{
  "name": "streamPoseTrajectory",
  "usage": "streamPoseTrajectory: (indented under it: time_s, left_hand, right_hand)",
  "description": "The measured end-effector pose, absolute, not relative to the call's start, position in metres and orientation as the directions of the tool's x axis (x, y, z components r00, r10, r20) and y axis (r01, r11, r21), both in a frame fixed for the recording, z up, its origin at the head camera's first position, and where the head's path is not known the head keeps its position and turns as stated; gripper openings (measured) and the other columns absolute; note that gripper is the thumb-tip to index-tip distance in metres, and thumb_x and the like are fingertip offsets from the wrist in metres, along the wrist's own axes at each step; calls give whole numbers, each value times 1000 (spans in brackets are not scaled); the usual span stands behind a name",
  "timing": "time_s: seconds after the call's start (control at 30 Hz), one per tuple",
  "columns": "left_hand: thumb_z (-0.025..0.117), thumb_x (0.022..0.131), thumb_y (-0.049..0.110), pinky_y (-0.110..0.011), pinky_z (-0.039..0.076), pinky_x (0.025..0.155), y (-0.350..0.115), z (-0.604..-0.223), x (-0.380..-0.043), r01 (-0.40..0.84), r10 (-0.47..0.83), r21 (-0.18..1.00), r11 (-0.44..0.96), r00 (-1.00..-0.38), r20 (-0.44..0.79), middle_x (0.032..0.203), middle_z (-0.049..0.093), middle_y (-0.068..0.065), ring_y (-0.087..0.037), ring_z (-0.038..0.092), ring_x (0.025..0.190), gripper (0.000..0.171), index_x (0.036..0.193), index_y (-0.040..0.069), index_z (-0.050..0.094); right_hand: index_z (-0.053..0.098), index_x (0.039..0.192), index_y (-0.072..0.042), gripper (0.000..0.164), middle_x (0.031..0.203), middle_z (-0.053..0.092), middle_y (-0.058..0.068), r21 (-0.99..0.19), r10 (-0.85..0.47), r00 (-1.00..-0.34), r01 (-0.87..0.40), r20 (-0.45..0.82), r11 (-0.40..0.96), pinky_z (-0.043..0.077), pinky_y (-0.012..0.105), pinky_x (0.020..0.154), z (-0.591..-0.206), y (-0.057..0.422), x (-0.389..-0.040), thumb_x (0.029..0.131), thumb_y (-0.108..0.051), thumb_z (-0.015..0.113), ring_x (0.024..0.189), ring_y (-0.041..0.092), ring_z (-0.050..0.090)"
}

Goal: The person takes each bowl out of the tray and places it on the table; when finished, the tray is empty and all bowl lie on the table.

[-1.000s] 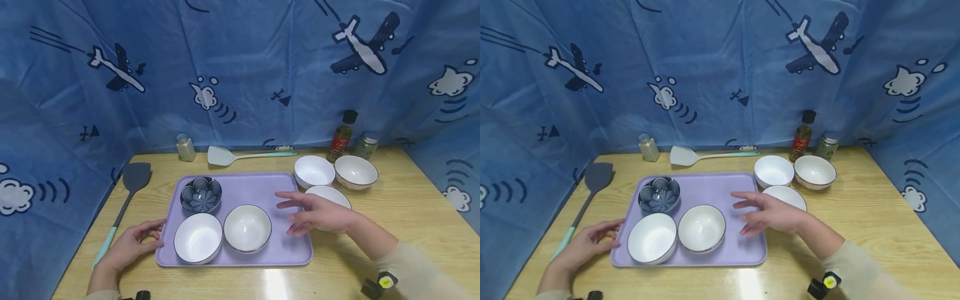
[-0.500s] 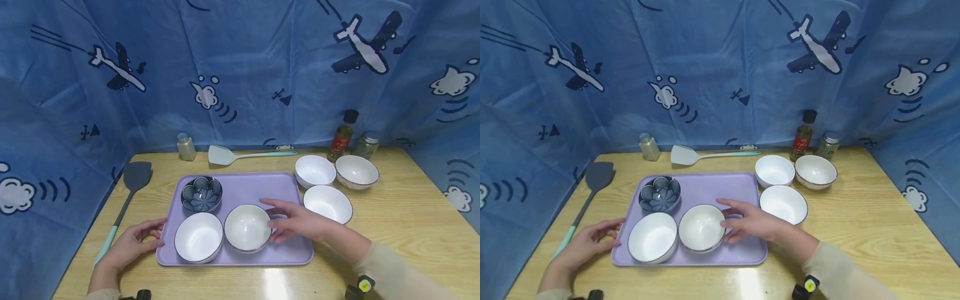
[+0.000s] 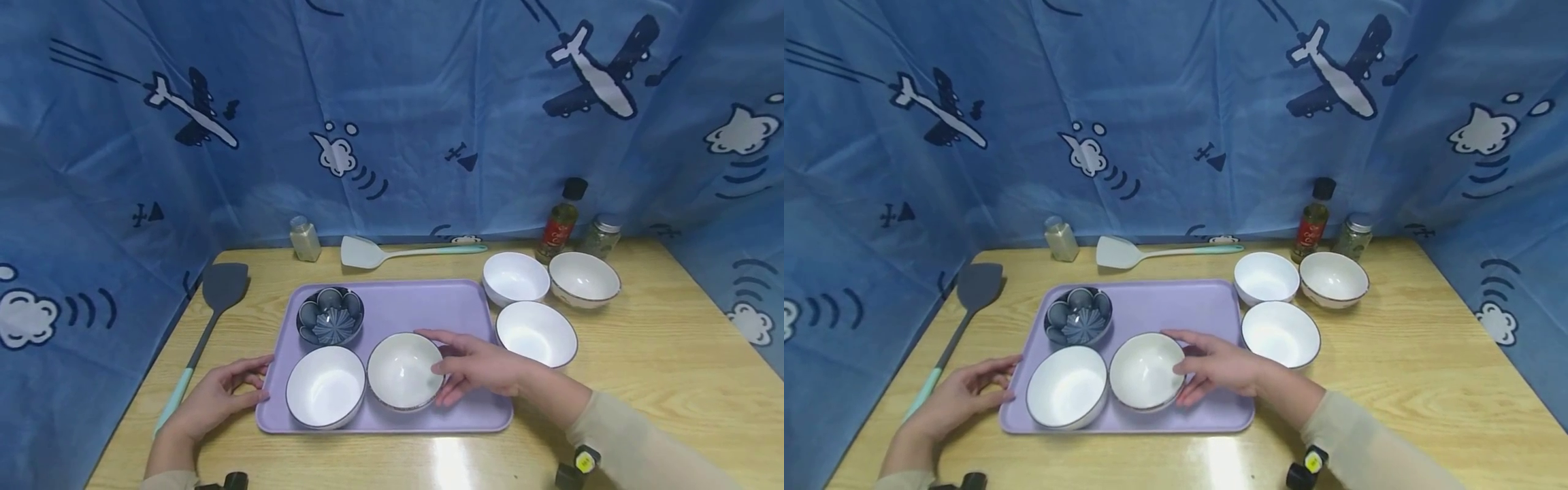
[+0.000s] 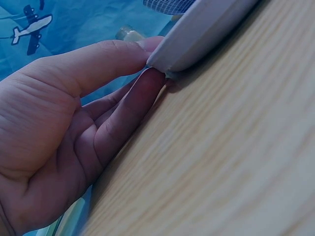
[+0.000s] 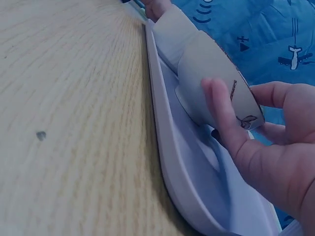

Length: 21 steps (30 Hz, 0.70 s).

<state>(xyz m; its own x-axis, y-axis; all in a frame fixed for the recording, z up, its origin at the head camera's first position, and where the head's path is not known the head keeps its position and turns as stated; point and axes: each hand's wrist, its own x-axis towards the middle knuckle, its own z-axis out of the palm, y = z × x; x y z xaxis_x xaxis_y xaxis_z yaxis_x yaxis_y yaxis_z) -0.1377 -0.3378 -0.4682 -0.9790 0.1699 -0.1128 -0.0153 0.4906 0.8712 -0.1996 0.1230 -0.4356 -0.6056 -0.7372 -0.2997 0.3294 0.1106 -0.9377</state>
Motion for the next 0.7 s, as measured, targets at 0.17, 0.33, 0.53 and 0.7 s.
streamPoseTrajectory:
  time_s: [0.17, 0.33, 0.53, 0.7]
  left_hand:
    - [81, 84, 26, -13, 47, 89, -338, -469, -138, -33, 162, 868, 496, -978, -130, 121, 65, -12, -10, 65, 98, 64, 141, 10, 57]
    - [81, 84, 26, -14, 47, 89, -337, -468, -138, -31, 166, 867, 498, -978, -130, 121, 65, -13, -11, 64, 98, 64, 141, 9, 56]
    - [81, 84, 28, -13, 47, 89, -337, -468, -138, -49, 150, 860, 508, -978, -144, 122, 65, -12, -10, 64, 98, 65, 141, 9, 56]
    - [82, 83, 28, -13, 47, 89, -338, -469, -139, -65, 137, 856, 513, -978, -156, 122, 65, -10, -11, 64, 99, 65, 141, 11, 57]
  right_hand:
    - [25, 159, -25, 73, 141, 45, 29, -925, -743, -598, 371, -302, 77, 60, 43, 80, -435, 126, -198, 97, -6, 58, 87, 32, 73]
    - [23, 159, -22, 76, 139, 45, 30, -919, -755, -587, 392, -293, 52, 60, 43, 81, -432, 129, -198, 94, -1, 57, 86, 32, 73]
    - [26, 158, -21, 75, 140, 46, 29, -917, -751, -590, 395, -297, 52, 60, 43, 80, -428, 131, -198, 93, 0, 58, 85, 32, 73]
    - [26, 158, -20, 75, 140, 45, 28, -920, -746, -597, 387, -297, 57, 59, 46, 82, -421, 136, -197, 93, 0, 58, 85, 33, 73]
